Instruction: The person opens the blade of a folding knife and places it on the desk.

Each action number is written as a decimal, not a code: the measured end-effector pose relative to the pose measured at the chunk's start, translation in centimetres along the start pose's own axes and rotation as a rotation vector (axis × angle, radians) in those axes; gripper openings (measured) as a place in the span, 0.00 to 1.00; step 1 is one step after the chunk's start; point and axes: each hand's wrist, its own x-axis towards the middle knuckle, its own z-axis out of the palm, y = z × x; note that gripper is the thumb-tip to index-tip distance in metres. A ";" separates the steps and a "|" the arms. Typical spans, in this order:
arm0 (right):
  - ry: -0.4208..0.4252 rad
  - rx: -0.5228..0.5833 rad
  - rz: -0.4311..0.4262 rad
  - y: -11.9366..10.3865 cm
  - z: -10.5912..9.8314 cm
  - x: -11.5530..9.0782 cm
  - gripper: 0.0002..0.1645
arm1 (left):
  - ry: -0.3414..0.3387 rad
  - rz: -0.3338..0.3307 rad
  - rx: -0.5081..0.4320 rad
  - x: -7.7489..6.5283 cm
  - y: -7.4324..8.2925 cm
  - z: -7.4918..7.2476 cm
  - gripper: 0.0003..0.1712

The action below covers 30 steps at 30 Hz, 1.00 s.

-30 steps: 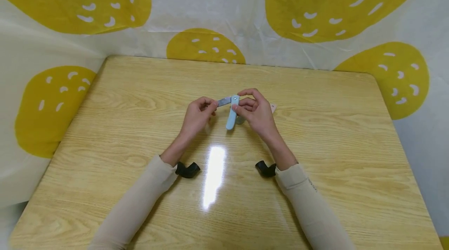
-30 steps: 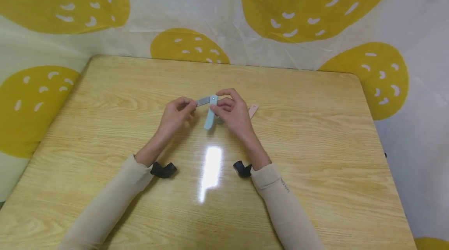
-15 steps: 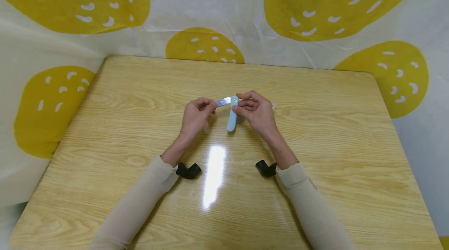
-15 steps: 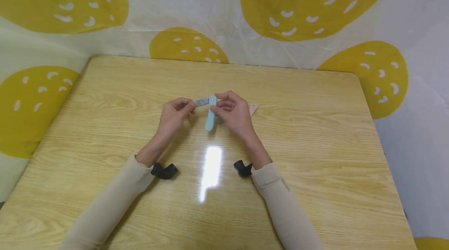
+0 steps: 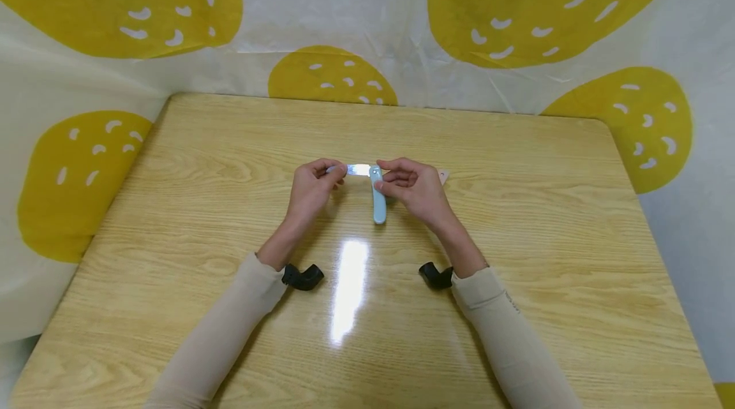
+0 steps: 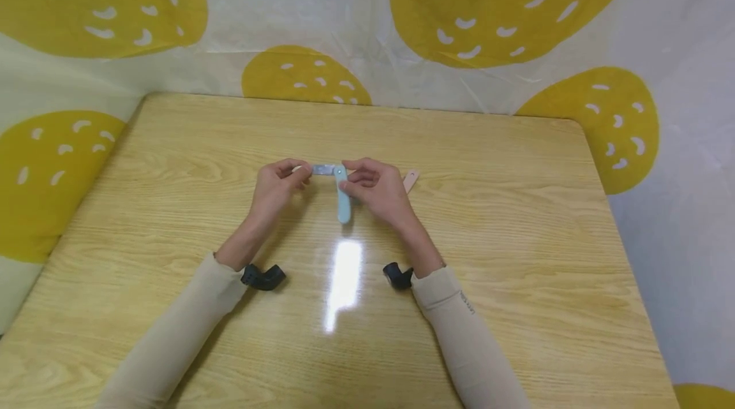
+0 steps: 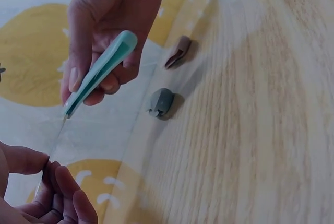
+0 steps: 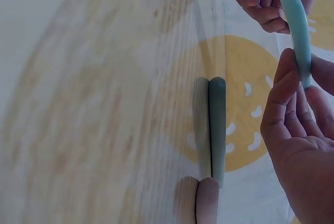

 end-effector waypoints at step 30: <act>-0.163 -0.085 0.093 0.0 0.0 -0.2 0.23 | 0.038 -0.007 -0.078 0.7 0.7 0.3 0.10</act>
